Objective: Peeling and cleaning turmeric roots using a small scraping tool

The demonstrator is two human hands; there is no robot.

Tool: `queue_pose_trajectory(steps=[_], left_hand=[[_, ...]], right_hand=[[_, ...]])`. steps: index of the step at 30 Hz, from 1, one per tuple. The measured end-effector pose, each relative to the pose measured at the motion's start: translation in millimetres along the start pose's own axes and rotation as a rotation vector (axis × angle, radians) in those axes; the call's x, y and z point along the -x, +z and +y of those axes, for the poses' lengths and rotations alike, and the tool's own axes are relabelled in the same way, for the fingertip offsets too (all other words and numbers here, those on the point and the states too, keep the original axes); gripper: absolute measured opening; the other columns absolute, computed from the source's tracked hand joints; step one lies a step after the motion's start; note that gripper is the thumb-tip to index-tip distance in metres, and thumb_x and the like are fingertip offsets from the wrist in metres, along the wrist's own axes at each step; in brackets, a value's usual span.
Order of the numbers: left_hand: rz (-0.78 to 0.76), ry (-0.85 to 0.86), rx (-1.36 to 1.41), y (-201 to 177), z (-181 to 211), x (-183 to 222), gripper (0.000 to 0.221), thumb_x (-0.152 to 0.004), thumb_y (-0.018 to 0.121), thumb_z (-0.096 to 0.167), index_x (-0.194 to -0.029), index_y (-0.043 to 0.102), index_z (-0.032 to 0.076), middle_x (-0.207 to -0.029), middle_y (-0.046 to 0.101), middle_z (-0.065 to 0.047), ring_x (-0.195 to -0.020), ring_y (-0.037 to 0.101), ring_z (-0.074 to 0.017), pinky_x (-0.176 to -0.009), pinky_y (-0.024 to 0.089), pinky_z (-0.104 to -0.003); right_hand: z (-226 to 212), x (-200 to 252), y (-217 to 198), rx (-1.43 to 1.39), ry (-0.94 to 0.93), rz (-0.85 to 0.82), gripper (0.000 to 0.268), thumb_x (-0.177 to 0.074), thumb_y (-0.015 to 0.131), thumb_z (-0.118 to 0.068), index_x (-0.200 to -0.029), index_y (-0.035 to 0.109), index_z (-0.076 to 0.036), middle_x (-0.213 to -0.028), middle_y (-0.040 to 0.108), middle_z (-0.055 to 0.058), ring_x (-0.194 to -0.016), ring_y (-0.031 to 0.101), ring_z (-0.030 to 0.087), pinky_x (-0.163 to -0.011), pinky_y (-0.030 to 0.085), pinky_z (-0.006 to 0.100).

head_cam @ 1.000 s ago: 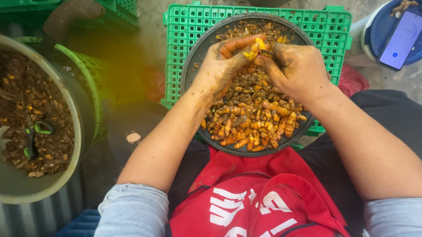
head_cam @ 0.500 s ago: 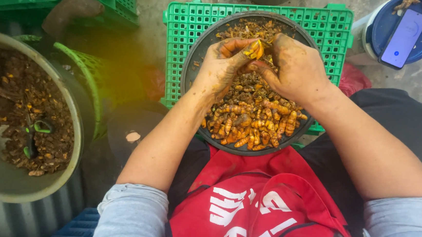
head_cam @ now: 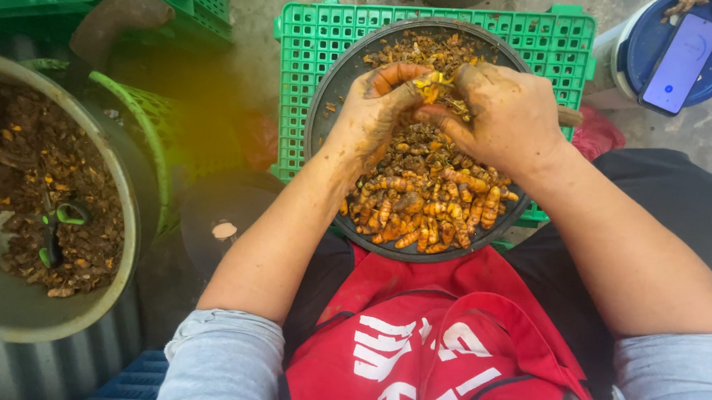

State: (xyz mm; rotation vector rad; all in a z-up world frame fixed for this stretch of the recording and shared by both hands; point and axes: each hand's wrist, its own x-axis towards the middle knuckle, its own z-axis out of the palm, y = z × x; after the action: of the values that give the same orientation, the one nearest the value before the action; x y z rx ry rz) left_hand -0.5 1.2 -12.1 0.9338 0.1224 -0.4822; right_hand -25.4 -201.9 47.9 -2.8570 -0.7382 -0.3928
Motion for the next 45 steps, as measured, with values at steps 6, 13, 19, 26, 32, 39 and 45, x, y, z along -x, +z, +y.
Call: queue_pose_trajectory(steps=[6, 13, 19, 26, 32, 39, 45], left_hand=[[-0.029, -0.005, 0.081, 7, 1, 5, 0.025, -0.084, 0.085, 0.015, -0.102, 0.072, 0.002, -0.097, 0.076, -0.009, -0.082, 0.071, -0.0167, -0.071, 0.06, -0.026], [-0.081, -0.027, 0.051, 6, 9, 3, 0.035, -0.085, 0.085, 0.019, -0.113, 0.073, 0.0, -0.107, 0.078, -0.012, -0.084, 0.075, -0.0179, -0.078, 0.065, -0.033], [-0.207, -0.07, -0.131, 8, 28, 8, 0.041, -0.089, 0.08, 0.023, -0.125, 0.073, 0.004, -0.125, 0.074, -0.011, -0.093, 0.073, -0.013, -0.087, 0.061, -0.025], [-0.049, -0.023, -0.073, 1, 7, 1, 0.038, -0.083, 0.086, 0.022, -0.113, 0.075, 0.001, -0.105, 0.077, -0.008, -0.084, 0.072, -0.0148, -0.077, 0.061, -0.024], [-0.118, 0.028, -0.144, 2, 14, 0, 0.035, -0.087, 0.082, 0.02, -0.115, 0.075, -0.001, -0.112, 0.077, -0.012, -0.092, 0.072, -0.0167, -0.082, 0.062, -0.029], [-0.146, 0.074, -0.248, -2, 13, -1, 0.031, -0.089, 0.079, 0.024, -0.111, 0.077, 0.003, -0.111, 0.077, -0.009, -0.093, 0.071, -0.0147, -0.083, 0.06, -0.027], [-0.116, 0.03, -0.103, -6, 10, -7, 0.037, -0.083, 0.086, 0.021, -0.111, 0.077, -0.002, -0.107, 0.078, -0.012, -0.084, 0.073, -0.0201, -0.074, 0.06, -0.03]], right_hand=[[-3, -2, -4, 0.003, -0.039, -0.066, 0.049, -0.109, 0.065, -0.057, -0.085, 0.058, -0.016, -0.078, 0.066, 0.002, -0.074, 0.069, 0.027, -0.056, 0.047, 0.042], [-1, -1, -3, -0.106, -0.016, -0.022, 0.041, -0.108, 0.069, -0.044, -0.086, 0.057, -0.011, -0.076, 0.062, 0.007, -0.072, 0.065, 0.032, -0.057, 0.046, 0.045], [3, 0, 0, -0.106, -0.026, -0.045, 0.051, -0.106, 0.069, -0.057, -0.092, 0.062, -0.009, -0.079, 0.063, 0.008, -0.075, 0.067, 0.034, -0.062, 0.05, 0.046], [6, -1, 3, -0.047, -0.028, -0.039, 0.053, -0.108, 0.066, -0.061, -0.091, 0.056, -0.012, -0.082, 0.064, 0.006, -0.076, 0.067, 0.032, -0.062, 0.05, 0.046], [3, -4, -3, -0.082, -0.021, -0.042, 0.06, -0.103, 0.067, -0.069, -0.088, 0.057, -0.012, -0.078, 0.063, 0.005, -0.074, 0.067, 0.031, -0.06, 0.049, 0.045], [8, 0, 0, -0.119, -0.043, -0.096, 0.054, -0.104, 0.071, -0.059, -0.084, 0.053, -0.012, -0.076, 0.064, 0.006, -0.072, 0.067, 0.033, -0.06, 0.048, 0.046], [6, 4, 0, -0.109, -0.033, -0.03, 0.055, -0.108, 0.073, -0.054, -0.08, 0.051, -0.012, -0.069, 0.059, 0.004, -0.067, 0.064, 0.03, -0.058, 0.046, 0.044]])
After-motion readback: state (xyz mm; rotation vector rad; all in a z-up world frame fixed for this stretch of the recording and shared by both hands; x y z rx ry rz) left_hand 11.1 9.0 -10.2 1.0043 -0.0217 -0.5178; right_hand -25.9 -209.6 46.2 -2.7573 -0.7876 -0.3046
